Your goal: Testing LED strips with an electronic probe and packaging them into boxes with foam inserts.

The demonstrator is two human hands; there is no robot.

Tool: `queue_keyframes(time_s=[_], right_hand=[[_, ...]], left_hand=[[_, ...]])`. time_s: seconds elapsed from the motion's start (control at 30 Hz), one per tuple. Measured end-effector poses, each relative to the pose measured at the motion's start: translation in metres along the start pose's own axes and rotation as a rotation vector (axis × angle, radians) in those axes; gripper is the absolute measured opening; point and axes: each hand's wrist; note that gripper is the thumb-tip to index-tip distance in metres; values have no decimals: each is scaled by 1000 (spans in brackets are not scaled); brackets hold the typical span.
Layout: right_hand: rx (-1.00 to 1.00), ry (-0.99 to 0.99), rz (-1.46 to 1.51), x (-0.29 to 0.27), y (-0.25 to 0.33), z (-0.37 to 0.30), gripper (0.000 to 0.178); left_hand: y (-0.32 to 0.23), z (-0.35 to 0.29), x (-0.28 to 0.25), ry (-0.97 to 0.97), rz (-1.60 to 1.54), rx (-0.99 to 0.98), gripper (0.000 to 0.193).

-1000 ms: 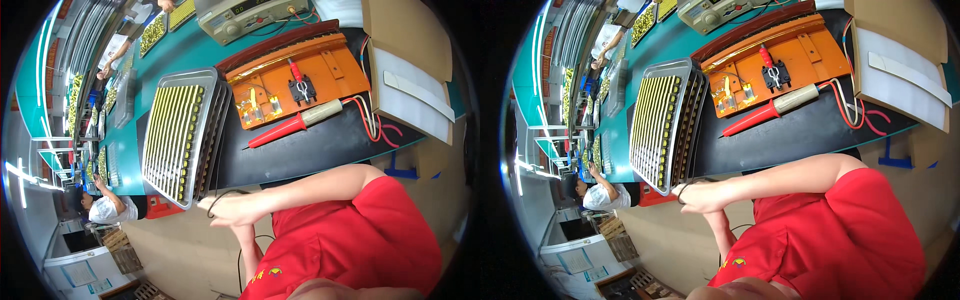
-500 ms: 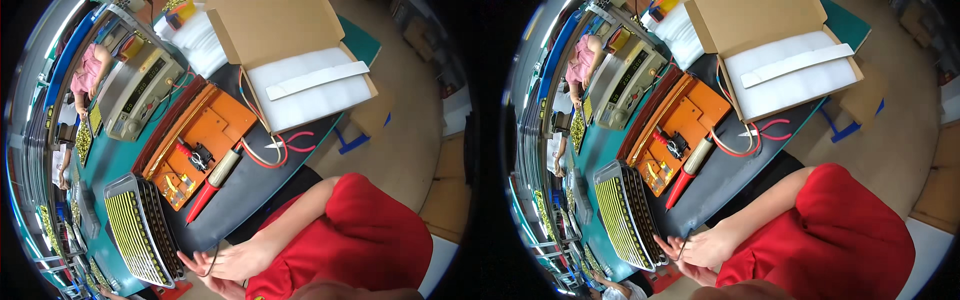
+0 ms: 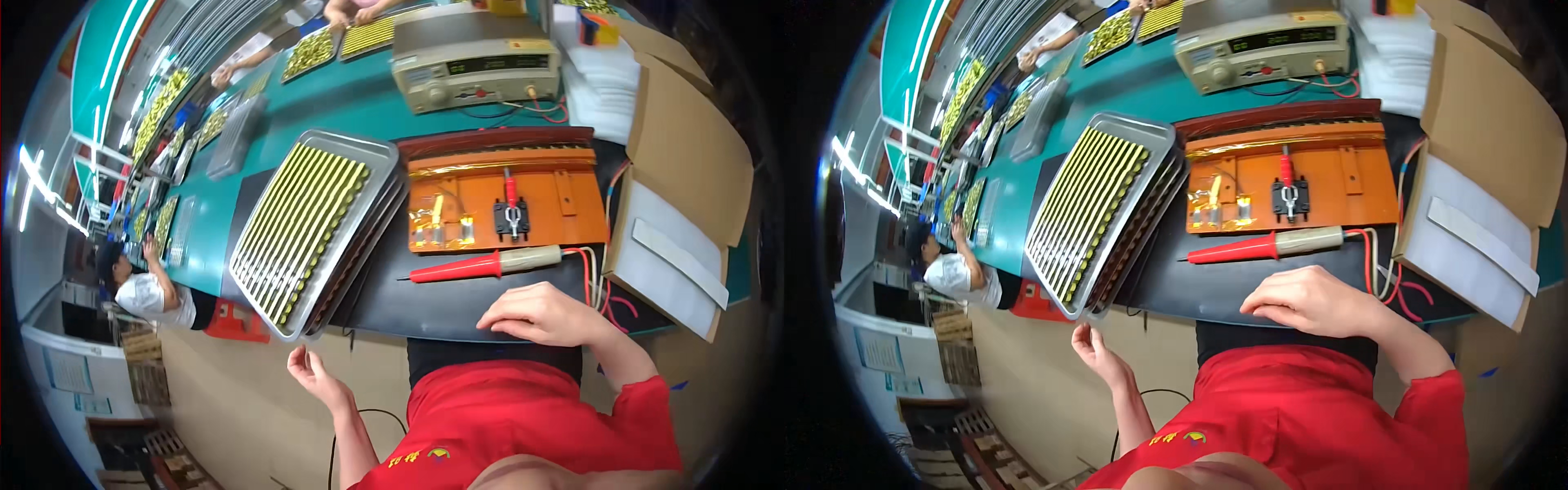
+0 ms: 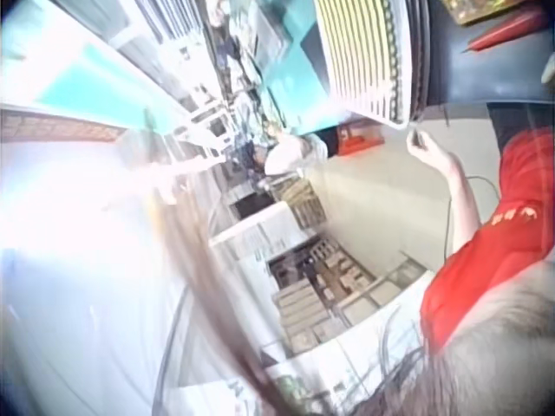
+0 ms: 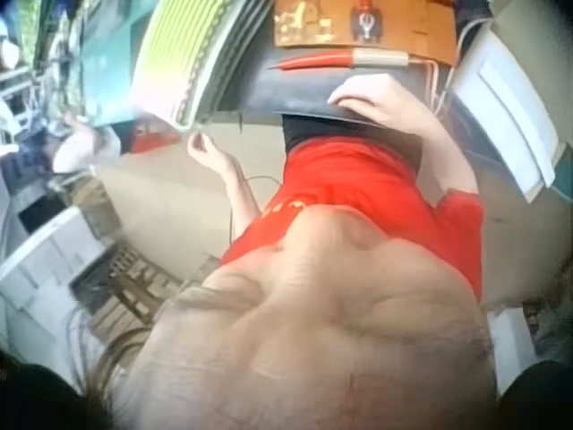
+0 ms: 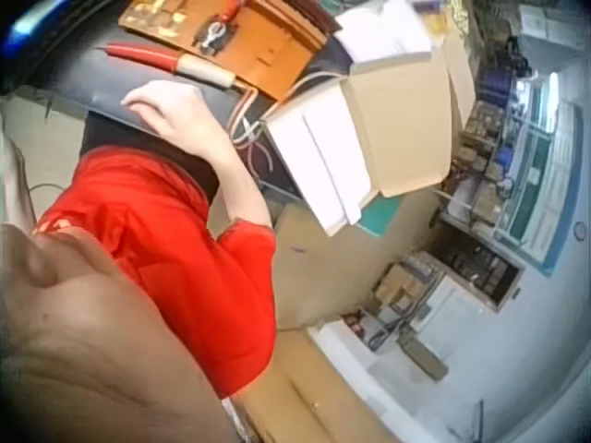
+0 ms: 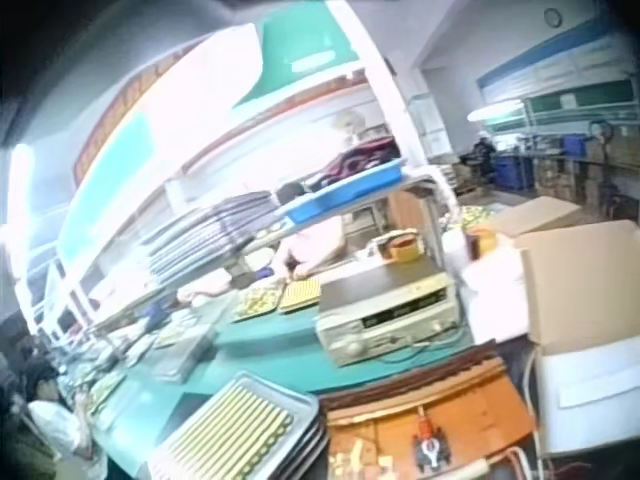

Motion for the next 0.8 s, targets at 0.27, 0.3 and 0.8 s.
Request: queue_keyframes(time_s=[0.27, 0.3, 0.8], right_hand=[[-86, -94, -366, -17, -13, 51, 14], [-14, -176, -470, -25, -14, 55, 14], [295, -383, 9, -97, -44, 74, 29]], left_hand=[[-3, -12, 48, 265, -154, -9, 9], [-1, -17, 56, 274, -162, -21, 9], [22, -59, 138, 870, -194, -57, 8]])
Point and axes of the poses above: each hand's wrist, its own z-axis towards the middle knuckle, its own x-axis out of the palm, y = z × x, and after that the axes turned 8 degrees about -z, right-handed
